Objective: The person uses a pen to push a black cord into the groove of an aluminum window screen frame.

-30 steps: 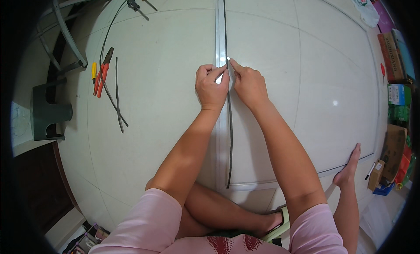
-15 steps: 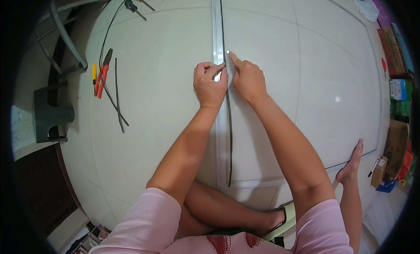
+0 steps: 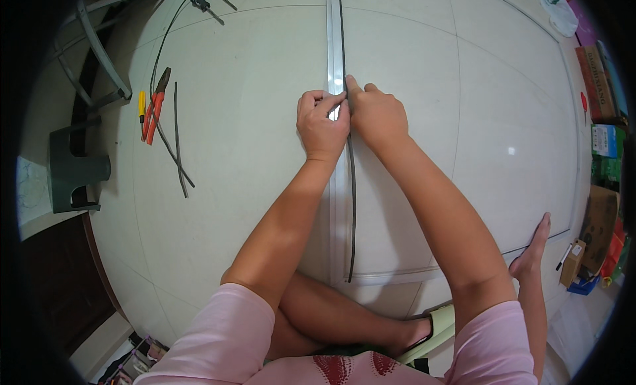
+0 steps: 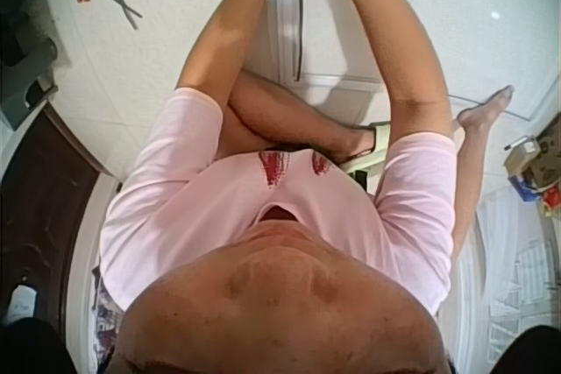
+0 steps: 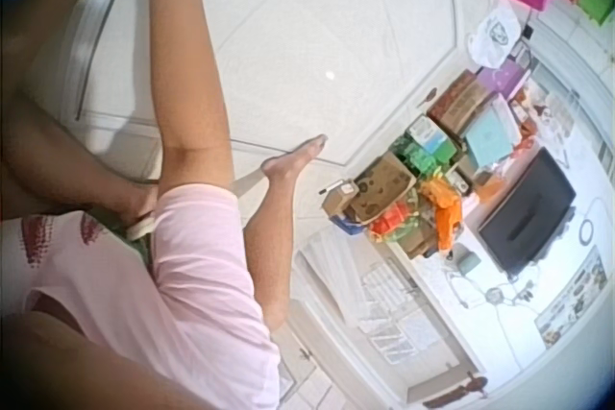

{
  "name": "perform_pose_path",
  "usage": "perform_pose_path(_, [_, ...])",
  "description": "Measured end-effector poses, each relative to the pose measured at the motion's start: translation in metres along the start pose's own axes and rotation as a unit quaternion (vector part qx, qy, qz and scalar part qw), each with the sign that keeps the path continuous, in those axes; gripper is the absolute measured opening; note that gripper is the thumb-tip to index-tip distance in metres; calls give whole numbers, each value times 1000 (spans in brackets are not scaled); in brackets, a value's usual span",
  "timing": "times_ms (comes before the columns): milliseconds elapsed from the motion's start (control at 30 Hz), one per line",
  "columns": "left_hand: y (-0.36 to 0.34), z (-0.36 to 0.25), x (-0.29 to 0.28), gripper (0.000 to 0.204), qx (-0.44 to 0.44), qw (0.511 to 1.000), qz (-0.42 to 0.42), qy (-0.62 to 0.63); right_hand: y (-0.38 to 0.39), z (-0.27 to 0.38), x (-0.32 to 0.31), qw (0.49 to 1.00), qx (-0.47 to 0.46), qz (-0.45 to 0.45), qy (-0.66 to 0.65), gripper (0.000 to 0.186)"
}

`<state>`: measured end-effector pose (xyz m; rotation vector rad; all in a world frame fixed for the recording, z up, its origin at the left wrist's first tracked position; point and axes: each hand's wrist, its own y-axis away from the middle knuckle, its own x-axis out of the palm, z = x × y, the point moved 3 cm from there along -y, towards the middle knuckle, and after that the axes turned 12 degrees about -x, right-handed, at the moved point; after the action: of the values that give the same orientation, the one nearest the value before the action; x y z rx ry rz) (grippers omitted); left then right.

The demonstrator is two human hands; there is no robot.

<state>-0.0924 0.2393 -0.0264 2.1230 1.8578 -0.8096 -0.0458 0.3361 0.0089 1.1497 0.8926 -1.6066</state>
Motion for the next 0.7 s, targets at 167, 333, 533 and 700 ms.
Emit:
perform_pose_path(167, [0, 0, -1, 10, 1, 1000, -6, -7, 0, 3, 0, 999, -23, 35, 11, 45])
perform_pose_path(333, [0, -1, -1, 11, -1, 1000, 4, -2, 6, -14, 2, 994, 28, 0, -110, 43])
perform_pose_path(533, [-1, 1, -2, 13, 3, 1000, 4, -1, 7, -14, -4, 976, 20, 0, -218, 41])
perform_pose_path(700, [-1, -1, -2, 12, -1, 1000, 13, -4, 8, -8, -13, 966, 53, 69, -243, 39])
